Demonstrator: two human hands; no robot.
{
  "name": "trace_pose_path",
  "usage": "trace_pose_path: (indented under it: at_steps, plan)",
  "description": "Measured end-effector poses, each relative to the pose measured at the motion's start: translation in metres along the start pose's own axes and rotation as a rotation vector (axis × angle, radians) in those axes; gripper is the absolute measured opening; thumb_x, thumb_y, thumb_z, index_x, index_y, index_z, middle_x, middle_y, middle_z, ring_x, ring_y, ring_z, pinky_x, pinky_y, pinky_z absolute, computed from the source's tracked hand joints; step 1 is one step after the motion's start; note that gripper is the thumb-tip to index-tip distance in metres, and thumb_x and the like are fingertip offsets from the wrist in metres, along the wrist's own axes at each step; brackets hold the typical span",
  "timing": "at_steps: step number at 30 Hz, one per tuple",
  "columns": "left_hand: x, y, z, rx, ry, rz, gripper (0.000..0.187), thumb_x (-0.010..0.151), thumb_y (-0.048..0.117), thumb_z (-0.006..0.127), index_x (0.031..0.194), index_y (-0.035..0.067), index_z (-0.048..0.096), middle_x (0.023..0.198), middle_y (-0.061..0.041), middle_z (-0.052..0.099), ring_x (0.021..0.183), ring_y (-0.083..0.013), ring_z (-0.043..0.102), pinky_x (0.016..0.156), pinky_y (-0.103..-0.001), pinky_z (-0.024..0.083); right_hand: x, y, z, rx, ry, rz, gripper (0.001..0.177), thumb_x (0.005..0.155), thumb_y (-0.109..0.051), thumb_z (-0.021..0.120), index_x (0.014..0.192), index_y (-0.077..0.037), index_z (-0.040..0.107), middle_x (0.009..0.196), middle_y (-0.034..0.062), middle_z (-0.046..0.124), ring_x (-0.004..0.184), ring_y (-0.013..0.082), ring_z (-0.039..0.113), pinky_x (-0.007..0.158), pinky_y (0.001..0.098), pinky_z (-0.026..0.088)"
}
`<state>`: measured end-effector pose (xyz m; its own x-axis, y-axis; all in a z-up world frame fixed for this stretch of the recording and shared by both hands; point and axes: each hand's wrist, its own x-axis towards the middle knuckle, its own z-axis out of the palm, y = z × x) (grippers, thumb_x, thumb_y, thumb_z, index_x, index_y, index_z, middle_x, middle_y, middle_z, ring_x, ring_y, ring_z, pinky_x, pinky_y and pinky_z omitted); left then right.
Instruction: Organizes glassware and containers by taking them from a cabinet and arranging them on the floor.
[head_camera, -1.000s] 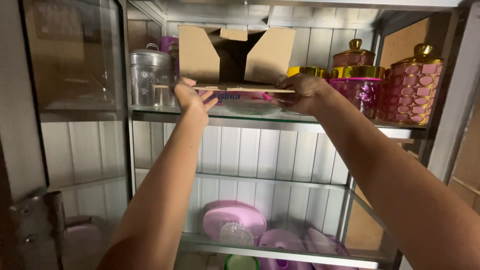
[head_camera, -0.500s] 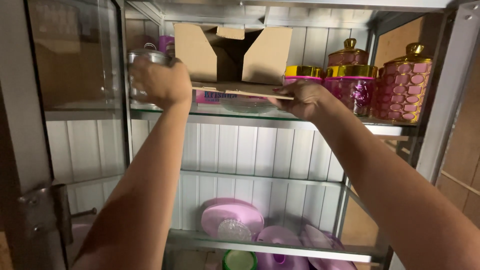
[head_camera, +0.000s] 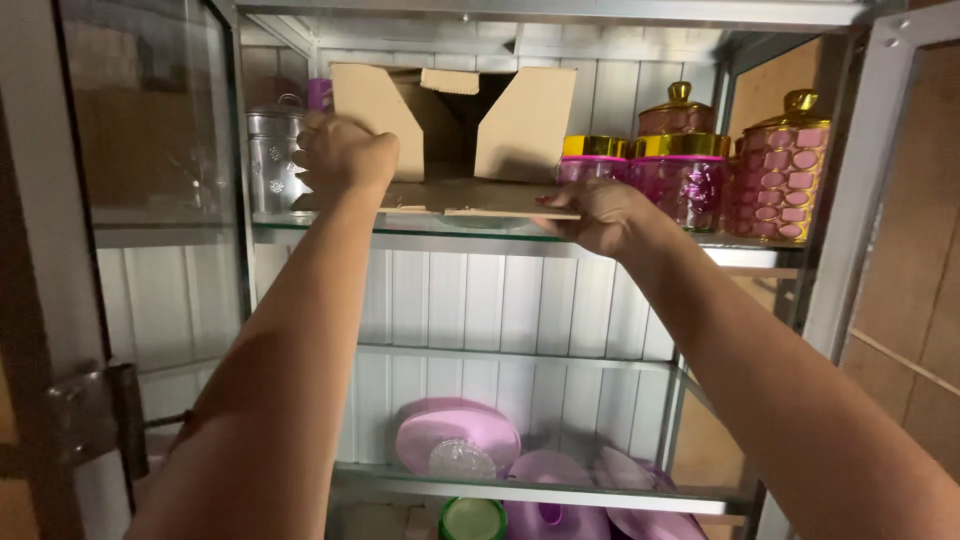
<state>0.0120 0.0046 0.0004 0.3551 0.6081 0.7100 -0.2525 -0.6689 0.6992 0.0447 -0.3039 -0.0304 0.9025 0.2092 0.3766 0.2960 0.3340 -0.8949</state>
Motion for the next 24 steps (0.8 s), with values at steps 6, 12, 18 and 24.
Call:
trace_pose_path:
  at_steps: [6, 12, 18, 24]
  plan:
    - [0.003, 0.023, -0.001, 0.013, -0.035, -0.053, 0.096, 0.068, 0.032, 0.083, 0.137, -0.008, 0.029, 0.135, -0.033, 0.047, 0.125, -0.0471, 0.050, 0.110, -0.053, 0.040, 0.006, 0.005, -0.017, -0.062, -0.088, 0.045, 0.028, 0.091, 0.007, 0.064, 0.117, 0.013, 0.056, 0.119, 0.0229, 0.063, 0.103, 0.0274, 0.069, 0.083, 0.0294, 0.065]
    - [-0.003, 0.030, -0.001, -0.019, -0.066, -0.064, 0.108, 0.065, 0.039, 0.091, 0.139, -0.006, 0.026, 0.136, -0.034, 0.047, 0.129, -0.0447, 0.050, 0.109, -0.051, 0.045, -0.030, -0.007, 0.002, -0.089, -0.064, 0.053, 0.020, 0.088, 0.005, 0.062, 0.109, 0.006, 0.062, 0.114, 0.0183, 0.067, 0.102, 0.0247, 0.070, 0.084, 0.0293, 0.064]
    - [-0.005, 0.038, -0.009, -0.022, -0.236, -0.167, 0.135, 0.065, 0.055, 0.095, 0.146, -0.006, 0.006, 0.144, -0.039, 0.031, 0.136, -0.0483, 0.036, 0.108, -0.057, 0.040, -0.032, -0.015, 0.000, -0.103, -0.061, 0.060, 0.020, 0.087, 0.008, 0.065, 0.104, 0.003, 0.058, 0.114, 0.0160, 0.064, 0.105, 0.0264, 0.071, 0.088, 0.0366, 0.061]
    - [-0.002, 0.042, -0.014, -0.022, -0.284, -0.257, 0.112, 0.065, 0.046, 0.094, 0.138, 0.003, 0.021, 0.145, -0.031, 0.038, 0.138, -0.0409, 0.041, 0.110, -0.061, 0.042, -0.062, -0.033, 0.038, -0.341, 0.063, 0.089, 0.040, 0.088, -0.022, 0.068, 0.122, -0.006, 0.056, 0.119, 0.0165, 0.063, 0.106, 0.0316, 0.069, 0.086, 0.0421, 0.059]
